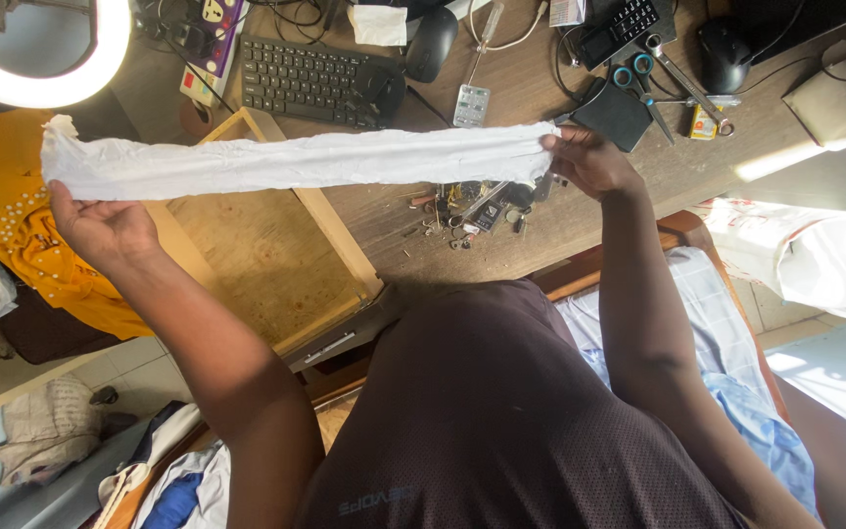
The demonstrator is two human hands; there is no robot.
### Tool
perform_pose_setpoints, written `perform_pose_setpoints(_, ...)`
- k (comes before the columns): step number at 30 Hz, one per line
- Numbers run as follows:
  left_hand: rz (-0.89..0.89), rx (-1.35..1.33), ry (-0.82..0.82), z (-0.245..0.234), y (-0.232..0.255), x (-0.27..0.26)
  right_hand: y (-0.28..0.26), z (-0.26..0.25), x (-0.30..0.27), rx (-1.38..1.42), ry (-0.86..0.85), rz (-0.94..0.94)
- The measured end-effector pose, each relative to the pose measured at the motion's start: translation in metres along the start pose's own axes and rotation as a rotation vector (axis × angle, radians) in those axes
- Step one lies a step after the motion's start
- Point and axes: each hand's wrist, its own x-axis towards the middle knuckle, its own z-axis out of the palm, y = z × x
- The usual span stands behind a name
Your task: The person removes items from a wooden drawer, wipes the interior with a cloth, and then places various small objects including keys and electronic components back into the drawer.
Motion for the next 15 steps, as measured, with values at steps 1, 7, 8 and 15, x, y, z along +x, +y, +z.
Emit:
perform_pose_setpoints(1, 0.002, -0.001, 0.001, 0.003, -0.002, -0.005, 0.000, 0.000, 0.000, -0.001, -0.001, 0.001)
perform_pose_setpoints(7, -0.023, 0.048, 0.056, 0.015, -0.008, -0.017, -0.001, 0.007, 0.003, 0.136, 0.042, -0.081)
perform_pose_setpoints(8, -0.017, 0.090, 0.112, 0.011, -0.014, -0.018, -0.002, 0.010, 0.002, 0.175, 0.050, -0.100)
perform_pose_setpoints(15, -0.185, 0.188, 0.011, 0.018, -0.048, -0.031, -0.012, 0.012, 0.000, 0.223, -0.038, -0.172)
